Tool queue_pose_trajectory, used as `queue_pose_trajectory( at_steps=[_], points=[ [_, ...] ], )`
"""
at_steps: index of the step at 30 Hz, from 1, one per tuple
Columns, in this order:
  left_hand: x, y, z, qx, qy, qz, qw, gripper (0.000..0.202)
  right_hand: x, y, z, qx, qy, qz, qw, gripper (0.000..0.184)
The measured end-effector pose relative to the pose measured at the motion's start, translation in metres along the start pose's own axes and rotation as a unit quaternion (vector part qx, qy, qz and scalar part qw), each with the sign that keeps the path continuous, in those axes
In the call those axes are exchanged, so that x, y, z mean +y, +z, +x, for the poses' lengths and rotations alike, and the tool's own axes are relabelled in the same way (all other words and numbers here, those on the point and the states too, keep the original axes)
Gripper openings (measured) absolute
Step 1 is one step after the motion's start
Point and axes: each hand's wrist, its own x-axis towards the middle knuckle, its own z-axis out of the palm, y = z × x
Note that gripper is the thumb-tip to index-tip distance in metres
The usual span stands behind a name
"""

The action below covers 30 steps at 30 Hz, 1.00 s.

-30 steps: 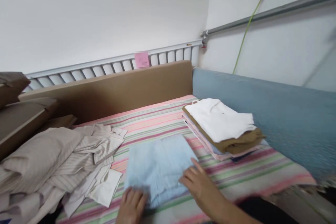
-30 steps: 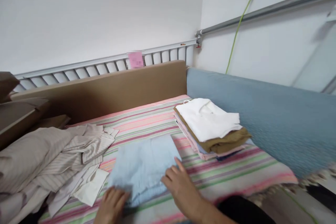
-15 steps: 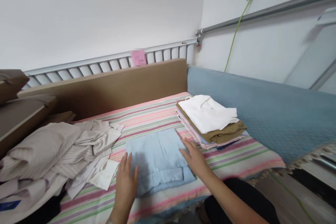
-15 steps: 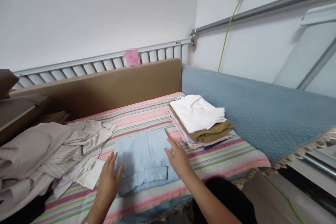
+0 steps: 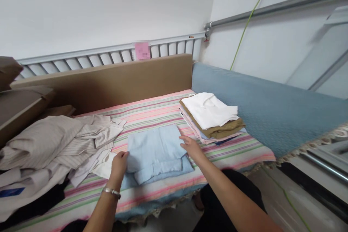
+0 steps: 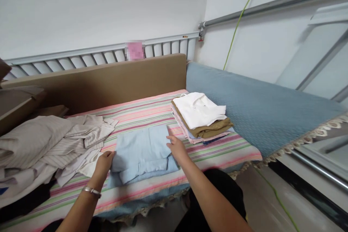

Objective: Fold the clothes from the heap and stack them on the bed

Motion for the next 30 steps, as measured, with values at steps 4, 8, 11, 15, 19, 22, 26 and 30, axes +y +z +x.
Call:
queue_pose_trajectory(
  at_steps=[4, 8, 11, 15, 19, 22, 26, 30],
  points=[
    [-0.012, 0.008, 0.0, -0.005, -0.01, -0.007, 1.0, 0.028, 0.012, 0.004, -0.008, -0.039, 0.037, -0.008, 0.999, 0.043],
    [-0.015, 0.007, -0.004, 0.011, -0.004, 0.003, 1.0, 0.025, 0.019, -0.006, -0.014, -0.058, 0.035, -0.062, 0.996, 0.038],
    [-0.002, 0.002, -0.006, 0.061, 0.023, 0.013, 0.998, 0.041, 0.008, -0.021, -0.013, -0.042, -0.01, -0.109, 0.993, 0.03],
    [0.035, 0.018, -0.008, 0.124, 0.214, 0.049, 0.968, 0.043, -0.016, -0.014, -0.002, 0.041, -0.163, -0.199, 0.966, 0.036],
    [0.057, 0.052, -0.007, 0.108, 0.284, 0.139, 0.942, 0.045, -0.017, 0.026, 0.01, 0.025, -0.223, -0.28, 0.933, 0.048],
    [0.042, 0.067, -0.002, 0.099, 0.243, 0.197, 0.945, 0.049, 0.0, 0.052, 0.012, -0.018, -0.204, -0.304, 0.931, 0.051],
    [0.008, 0.068, 0.004, 0.1, 0.232, 0.215, 0.943, 0.049, 0.017, 0.063, 0.011, -0.019, -0.213, -0.303, 0.929, 0.05],
    [-0.002, 0.068, 0.008, 0.105, 0.237, 0.216, 0.941, 0.05, 0.013, 0.059, 0.009, -0.02, -0.208, -0.301, 0.93, 0.049]
  ],
)
